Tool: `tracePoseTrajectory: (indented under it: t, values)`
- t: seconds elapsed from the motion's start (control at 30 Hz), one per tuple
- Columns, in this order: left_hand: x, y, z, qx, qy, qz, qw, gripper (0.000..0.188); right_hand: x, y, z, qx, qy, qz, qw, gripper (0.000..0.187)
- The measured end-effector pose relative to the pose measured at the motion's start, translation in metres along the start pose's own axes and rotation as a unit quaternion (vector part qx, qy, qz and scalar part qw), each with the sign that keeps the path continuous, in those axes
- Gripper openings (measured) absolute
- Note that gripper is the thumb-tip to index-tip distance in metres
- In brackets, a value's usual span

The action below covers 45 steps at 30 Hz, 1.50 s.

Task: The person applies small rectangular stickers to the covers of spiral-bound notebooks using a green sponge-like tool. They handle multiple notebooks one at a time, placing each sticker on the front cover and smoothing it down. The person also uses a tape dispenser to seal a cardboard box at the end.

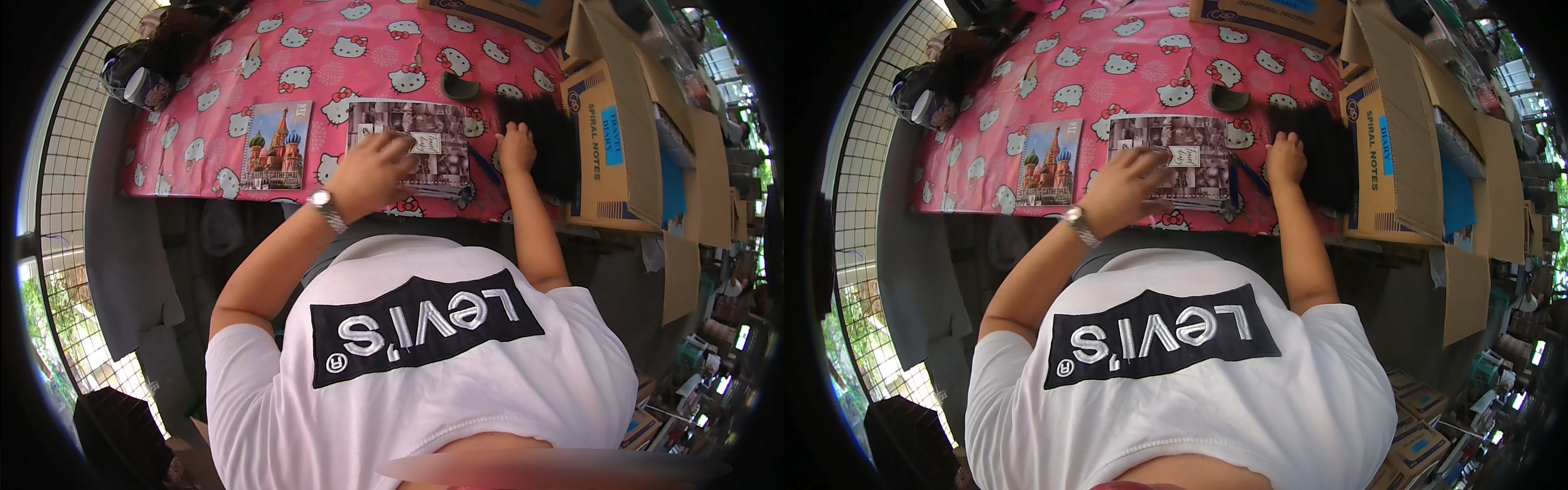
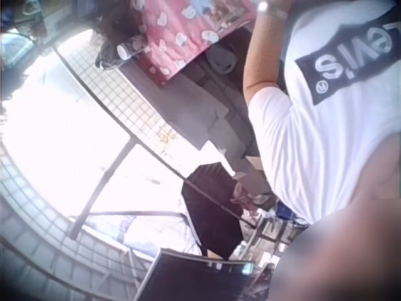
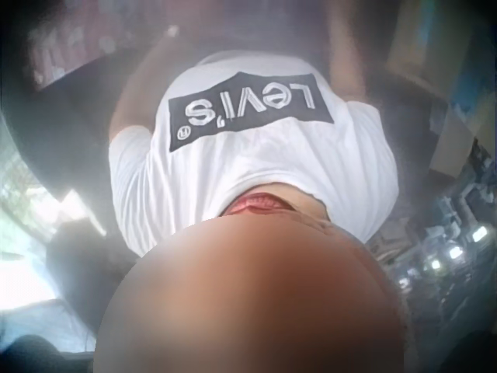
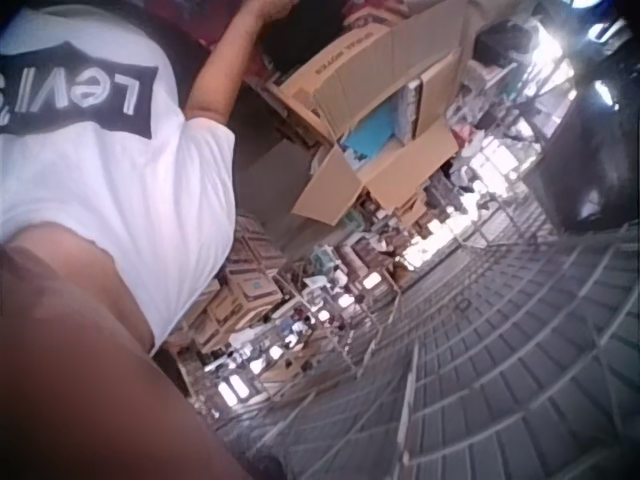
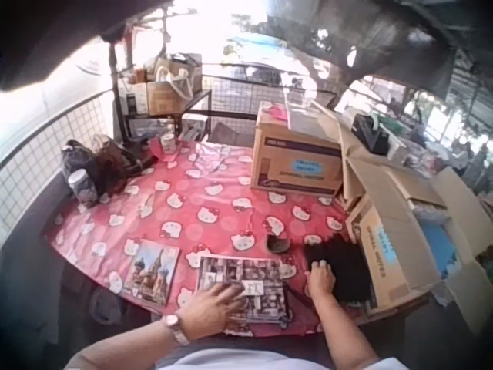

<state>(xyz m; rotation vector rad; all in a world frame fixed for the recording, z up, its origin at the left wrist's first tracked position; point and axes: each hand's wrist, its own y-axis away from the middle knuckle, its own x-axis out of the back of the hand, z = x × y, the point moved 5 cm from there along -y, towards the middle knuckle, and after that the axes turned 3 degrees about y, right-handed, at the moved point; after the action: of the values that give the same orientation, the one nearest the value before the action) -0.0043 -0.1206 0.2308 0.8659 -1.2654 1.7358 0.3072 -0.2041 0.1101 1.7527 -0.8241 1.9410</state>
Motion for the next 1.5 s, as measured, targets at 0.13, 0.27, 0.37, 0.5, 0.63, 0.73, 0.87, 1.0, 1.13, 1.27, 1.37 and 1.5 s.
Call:
tracePoseTrajectory:
  t: [0.13,0.27,0.37,0.5,0.63,0.73,0.87,1.0,1.13,1.27,1.37,1.5]
  values:
    - [-0.035,-0.002,0.006,0.017,-0.076,-0.12,0.99,0.028,0.013,-0.004,0.002,0.012,-0.11,-0.005,0.994,0.02]
    - [-0.015,-0.018,-0.005,0.015,0.059,-0.183,0.981,0.031,0.014,-0.014,0.039,-0.035,-0.313,0.042,0.948,0.021]
    - [-0.007,-0.024,-0.018,0.043,0.097,-0.193,0.975,0.027,0.032,-0.009,0.036,-0.108,-0.599,-0.045,0.792,0.027]
    - [0.03,-0.053,-0.014,0.08,0.031,-0.248,0.965,0.025,0.078,0.017,0.004,-0.14,-0.709,-0.142,0.676,0.032]
    - [0.078,-0.083,-0.01,0.05,-0.047,-0.042,0.997,0.028,0.1,0.049,-0.025,-0.066,-0.795,-0.08,0.597,0.019]
    - [0.055,-0.084,-0.014,0.091,-0.116,-0.017,0.989,0.029,0.112,0.07,-0.047,-0.071,-0.83,-0.025,0.553,0.037]
    - [0.036,-0.083,-0.008,0.061,-0.11,0.061,0.99,0.033,0.136,0.099,-0.103,0.031,-0.738,-0.051,0.673,0.064]
    - [0.034,-0.08,-0.007,0.025,-0.042,0.074,0.996,0.025,0.112,0.095,-0.104,0.12,-0.627,-0.036,0.769,0.059]
    - [0.054,-0.063,-0.008,-0.003,0.016,0.063,0.998,0.02,0.165,0.077,-0.086,0.113,-0.602,-0.084,0.786,0.036]
    - [0.062,-0.058,-0.012,-0.038,0.048,0.04,0.997,0.022,0.193,0.069,-0.097,0.256,-0.552,0.05,0.792,0.02]
    - [0.061,-0.064,-0.02,-0.054,0.064,0.028,0.996,0.021,0.204,0.07,-0.095,0.279,-0.518,0.096,0.803,0.02]
    - [0.061,-0.071,-0.018,-0.049,0.075,0.026,0.996,0.02,0.209,0.071,-0.091,0.274,-0.511,0.093,0.81,0.021]
